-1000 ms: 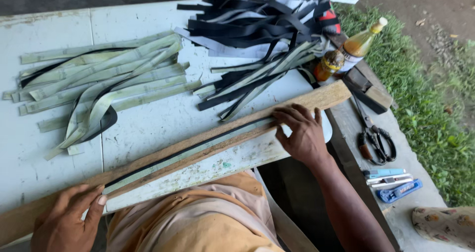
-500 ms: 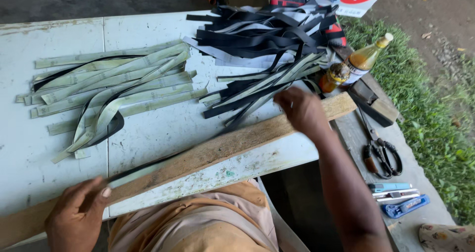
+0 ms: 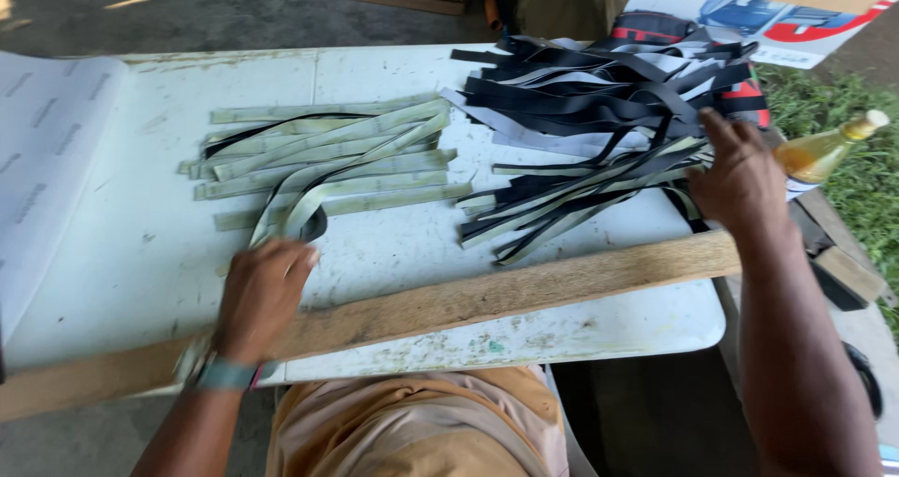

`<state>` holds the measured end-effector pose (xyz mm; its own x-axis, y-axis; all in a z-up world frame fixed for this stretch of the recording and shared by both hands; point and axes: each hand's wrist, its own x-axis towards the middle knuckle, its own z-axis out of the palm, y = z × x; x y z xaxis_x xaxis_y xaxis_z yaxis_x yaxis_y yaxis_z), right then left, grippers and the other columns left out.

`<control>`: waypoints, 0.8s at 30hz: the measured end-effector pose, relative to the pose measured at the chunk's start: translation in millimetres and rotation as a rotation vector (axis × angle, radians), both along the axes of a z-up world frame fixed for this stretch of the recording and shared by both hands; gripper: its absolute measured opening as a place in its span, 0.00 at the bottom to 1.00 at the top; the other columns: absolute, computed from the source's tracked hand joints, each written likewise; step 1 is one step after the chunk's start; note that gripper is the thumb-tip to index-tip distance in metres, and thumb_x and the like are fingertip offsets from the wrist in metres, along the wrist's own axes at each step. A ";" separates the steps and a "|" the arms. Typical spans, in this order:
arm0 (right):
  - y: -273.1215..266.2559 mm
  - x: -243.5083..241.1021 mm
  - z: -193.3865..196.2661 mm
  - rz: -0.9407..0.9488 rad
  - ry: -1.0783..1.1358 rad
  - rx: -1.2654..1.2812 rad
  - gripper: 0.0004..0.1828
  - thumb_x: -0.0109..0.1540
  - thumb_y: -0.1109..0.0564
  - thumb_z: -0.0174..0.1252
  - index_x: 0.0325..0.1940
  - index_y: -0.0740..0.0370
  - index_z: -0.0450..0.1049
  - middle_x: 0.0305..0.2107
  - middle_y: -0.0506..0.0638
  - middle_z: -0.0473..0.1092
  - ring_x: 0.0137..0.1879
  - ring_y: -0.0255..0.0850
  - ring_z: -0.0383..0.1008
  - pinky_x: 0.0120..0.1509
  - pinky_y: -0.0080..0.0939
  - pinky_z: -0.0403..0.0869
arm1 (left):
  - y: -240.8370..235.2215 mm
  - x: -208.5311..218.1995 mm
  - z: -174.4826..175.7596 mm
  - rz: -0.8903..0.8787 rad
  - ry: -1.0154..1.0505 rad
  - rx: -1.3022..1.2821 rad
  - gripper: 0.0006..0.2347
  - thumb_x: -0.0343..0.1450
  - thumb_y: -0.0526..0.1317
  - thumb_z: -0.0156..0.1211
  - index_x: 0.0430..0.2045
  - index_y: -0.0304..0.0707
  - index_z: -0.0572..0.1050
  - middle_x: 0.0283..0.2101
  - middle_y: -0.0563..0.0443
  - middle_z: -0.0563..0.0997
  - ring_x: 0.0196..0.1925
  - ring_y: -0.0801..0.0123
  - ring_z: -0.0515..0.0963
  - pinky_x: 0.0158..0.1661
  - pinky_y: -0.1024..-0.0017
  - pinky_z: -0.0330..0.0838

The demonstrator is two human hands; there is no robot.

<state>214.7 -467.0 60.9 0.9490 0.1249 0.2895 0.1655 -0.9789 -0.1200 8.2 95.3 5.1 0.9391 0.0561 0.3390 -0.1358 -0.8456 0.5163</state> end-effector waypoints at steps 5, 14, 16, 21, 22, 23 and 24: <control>79.4 -41.1 -21.4 0.244 0.040 0.126 0.35 0.63 0.49 0.63 0.75 0.52 0.65 0.44 0.51 0.79 0.61 0.49 0.76 0.60 0.51 0.77 | 4.7 96.7 -8.0 0.056 -0.221 0.169 0.13 0.65 0.40 0.69 0.38 0.30 0.82 0.42 0.36 0.82 0.43 0.44 0.81 0.43 0.52 0.74; 246.4 -24.6 -63.8 0.418 0.248 -0.021 0.15 0.67 0.50 0.53 0.56 0.51 0.77 0.51 0.48 0.75 0.57 0.48 0.76 0.62 0.53 0.73 | -50.8 153.0 -57.0 -0.117 0.157 0.229 0.10 0.65 0.39 0.69 0.33 0.32 0.79 0.43 0.33 0.78 0.42 0.39 0.79 0.41 0.50 0.75; 263.3 -8.8 -71.7 0.333 0.277 -0.105 0.17 0.65 0.51 0.52 0.56 0.52 0.76 0.52 0.52 0.72 0.61 0.53 0.70 0.63 0.56 0.69 | -55.0 150.1 -62.0 -0.130 0.138 0.203 0.09 0.64 0.38 0.69 0.30 0.31 0.79 0.41 0.35 0.79 0.40 0.39 0.80 0.41 0.50 0.75; 273.2 10.0 -84.0 0.296 0.418 -0.078 0.15 0.66 0.52 0.50 0.53 0.52 0.78 0.54 0.51 0.69 0.62 0.52 0.67 0.66 0.57 0.66 | -57.7 139.9 -55.0 -0.152 0.110 0.022 0.05 0.66 0.33 0.67 0.29 0.32 0.76 0.35 0.38 0.82 0.41 0.44 0.82 0.42 0.55 0.77; 272.4 11.4 -81.1 0.317 0.431 -0.031 0.14 0.67 0.53 0.51 0.53 0.53 0.78 0.53 0.51 0.72 0.61 0.51 0.70 0.67 0.56 0.67 | -58.9 139.7 -48.8 -0.155 0.134 -0.020 0.06 0.65 0.32 0.67 0.30 0.31 0.75 0.34 0.38 0.83 0.41 0.45 0.83 0.41 0.56 0.77; 271.1 11.6 -76.4 0.339 0.443 0.015 0.13 0.67 0.53 0.51 0.53 0.54 0.78 0.52 0.51 0.74 0.59 0.50 0.73 0.68 0.56 0.68 | -61.4 139.4 -41.8 -0.158 0.159 -0.062 0.08 0.65 0.32 0.68 0.31 0.31 0.74 0.34 0.38 0.83 0.41 0.45 0.83 0.40 0.57 0.77; 269.4 4.7 -73.6 0.362 0.467 0.063 0.13 0.68 0.53 0.51 0.52 0.54 0.78 0.51 0.50 0.76 0.57 0.49 0.75 0.69 0.55 0.69 | -64.8 134.2 -36.5 -0.190 0.116 -0.097 0.08 0.65 0.32 0.68 0.32 0.31 0.74 0.34 0.39 0.84 0.41 0.47 0.84 0.40 0.58 0.77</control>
